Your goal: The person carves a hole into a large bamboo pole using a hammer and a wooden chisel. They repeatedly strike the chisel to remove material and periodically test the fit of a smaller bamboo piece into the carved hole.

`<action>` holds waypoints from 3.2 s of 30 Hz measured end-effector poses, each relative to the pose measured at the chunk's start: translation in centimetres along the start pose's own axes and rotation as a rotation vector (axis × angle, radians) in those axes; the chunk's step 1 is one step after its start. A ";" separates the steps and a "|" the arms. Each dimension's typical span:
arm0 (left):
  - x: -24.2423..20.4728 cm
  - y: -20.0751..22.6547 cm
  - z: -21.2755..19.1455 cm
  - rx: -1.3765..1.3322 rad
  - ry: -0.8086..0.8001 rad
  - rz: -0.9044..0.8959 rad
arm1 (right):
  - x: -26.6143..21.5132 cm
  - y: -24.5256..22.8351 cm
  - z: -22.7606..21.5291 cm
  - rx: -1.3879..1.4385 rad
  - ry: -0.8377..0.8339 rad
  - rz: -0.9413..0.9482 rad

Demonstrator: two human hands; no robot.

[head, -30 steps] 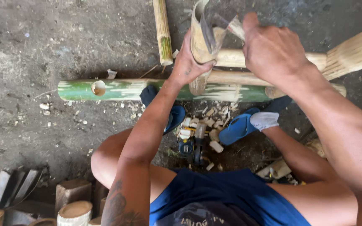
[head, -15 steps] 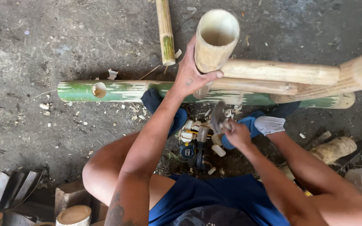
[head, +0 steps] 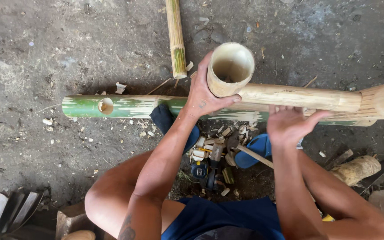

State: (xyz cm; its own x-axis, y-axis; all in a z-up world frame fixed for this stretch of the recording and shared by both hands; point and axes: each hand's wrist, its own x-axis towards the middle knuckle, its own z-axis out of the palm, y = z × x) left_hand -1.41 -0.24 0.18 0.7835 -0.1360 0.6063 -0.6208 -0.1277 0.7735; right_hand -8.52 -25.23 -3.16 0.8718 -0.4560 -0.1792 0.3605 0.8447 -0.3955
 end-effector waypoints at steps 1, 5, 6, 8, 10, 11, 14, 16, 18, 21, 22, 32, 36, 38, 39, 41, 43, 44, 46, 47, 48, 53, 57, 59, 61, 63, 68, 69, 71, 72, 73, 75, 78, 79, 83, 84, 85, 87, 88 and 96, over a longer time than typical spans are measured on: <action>0.2 -0.2 -1.0 0.046 -0.013 0.016 | 0.0 0.0 2.8 0.079 -0.087 0.017; 0.7 0.5 -5.7 -0.175 0.092 -0.119 | -1.2 3.2 8.3 -0.042 -0.089 0.028; 0.2 1.3 -5.8 -0.228 0.115 -0.147 | -1.7 3.1 8.1 0.005 -0.067 0.058; 0.9 3.2 -4.8 -0.229 0.121 -0.107 | -1.0 2.5 8.0 0.024 -0.056 0.065; 3.1 4.8 -0.7 0.098 0.059 -0.007 | 0.6 -0.7 6.9 -0.043 -0.041 0.019; 3.9 5.5 2.0 0.267 -0.046 0.047 | 1.4 -3.0 5.8 -0.007 -0.052 0.020; 6.9 6.8 7.0 0.221 -0.147 0.052 | 4.5 -6.9 3.6 0.056 -0.159 0.046; 8.5 6.9 7.3 0.206 -0.134 0.133 | 6.6 -7.1 3.8 0.078 -0.210 0.049; 8.4 6.1 4.8 0.228 -0.056 0.163 | 7.9 -5.1 4.3 0.090 -0.207 0.044; 7.8 3.5 1.3 0.144 0.077 0.151 | 9.7 -1.1 5.6 0.016 -0.288 0.127; 7.8 2.2 0.7 0.094 0.127 0.138 | 10.4 0.2 5.9 0.038 -0.238 0.150; -1.6 -15.2 -0.6 0.213 -0.026 -0.450 | 19.2 10.3 1.3 0.038 0.026 0.304; -5.7 -23.2 1.9 0.336 0.000 -0.836 | 20.4 13.2 -0.4 -0.264 0.147 0.254; -6.1 -26.0 2.6 0.282 0.100 -0.687 | 19.8 14.6 -1.8 -0.729 -0.005 0.156; -6.2 -26.9 2.9 0.253 0.149 -0.612 | 19.3 15.0 -2.9 -0.960 -0.084 0.104; -5.9 -27.9 3.3 0.312 0.145 -0.564 | 17.1 15.6 -6.0 -1.149 -0.086 0.215; -4.6 -28.5 3.5 0.291 0.166 -0.638 | 15.6 15.6 -9.3 -1.386 0.119 0.404; -3.5 -28.9 3.5 0.238 0.172 -0.733 | 14.8 15.2 -11.2 -1.497 -0.008 0.337; -1.3 -29.6 3.5 0.190 0.155 -0.902 | 14.7 14.5 -14.4 -1.625 -0.189 0.287; -0.3 -30.2 3.3 0.196 0.132 -0.976 | 14.9 14.1 -15.9 -1.645 -0.240 0.307; 0.1 -30.5 3.2 0.202 0.100 -1.059 | 14.6 13.5 -17.2 -1.666 -0.280 0.335; 0.8 -30.7 3.3 0.382 0.146 -0.768 | 14.3 11.7 -19.5 -1.470 -0.428 0.212; -2.8 -26.0 6.4 0.482 -0.052 -0.374 | 12.3 11.4 -18.3 -1.656 -0.447 -0.055; -6.9 -22.2 8.8 0.488 -0.402 -0.271 | 10.8 10.9 -18.0 -1.701 -0.468 -0.181; -10.7 -19.2 11.3 0.599 -0.748 -0.120 | 9.5 9.5 -17.9 -1.768 -0.460 -0.278; -12.5 -18.0 13.4 0.861 -0.975 -0.053 | 9.2 7.8 -17.6 -1.843 -0.433 -0.363; -11.4 -19.6 15.2 0.965 -1.012 -0.220 | 9.0 3.4 -18.4 -2.389 -0.325 -0.087; -10.9 -19.9 15.1 0.933 -1.117 -0.300 | 8.7 2.4 -18.7 -2.482 -0.333 -0.050; -10.3 -20.2 14.4 0.899 -1.238 -0.391 | 8.8 0.6 -18.9 -2.569 -0.289 0.080; -10.1 -20.1 13.5 0.900 -1.261 -0.405 | 9.1 -0.2 -18.8 -2.607 -0.269 0.143; -10.1 -20.0 12.4 0.902 -1.284 -0.419 | 9.4 -1.0 -18.5 -2.655 -0.283 0.150; -11.0 -19.8 8.3 0.971 -1.179 -0.302 | 9.5 -1.6 -18.1 -2.744 -0.330 0.184; -11.9 -19.6 -0.1 0.970 -1.211 -0.500 | 9.8 0.1 -17.4 -2.781 -0.532 0.254; -12.2 -19.4 -2.4 0.996 -1.160 -0.525 | 9.6 1.3 -17.4 -2.778 -0.616 0.230; -10.9 -18.9 -8.2 1.119 -1.197 -0.724 | 9.5 6.1 -16.6 -2.724 -0.792 0.100; -10.6 -18.7 -7.7 1.082 -1.195 -0.752 | 9.0 6.6 -16.7 -2.710 -0.784 0.086; -10.6 -18.3 -6.9 1.045 -1.193 -0.779 | 8.5 6.9 -16.7 -2.711 -0.799 0.107; -10.1 -18.2 -2.6 0.950 -1.198 -0.506 | 8.8 7.0 -16.3 -2.722 -0.803 0.115; -10.5 -18.0 0.0 0.891 -1.140 -0.458 | 8.8 6.8 -16.3 -2.718 -0.806 0.105; -11.3 -18.5 4.2 0.919 -1.106 -0.475 | 8.5 6.7 -15.7 -2.705 -0.831 0.004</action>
State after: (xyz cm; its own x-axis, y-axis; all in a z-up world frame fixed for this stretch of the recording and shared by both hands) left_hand 1.11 -0.45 -21.75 0.7550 -0.5015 -0.4224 -0.4527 -0.8647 0.2175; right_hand -3.95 -27.86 -21.48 0.9517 0.1089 -0.2871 0.0976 -0.9938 -0.0534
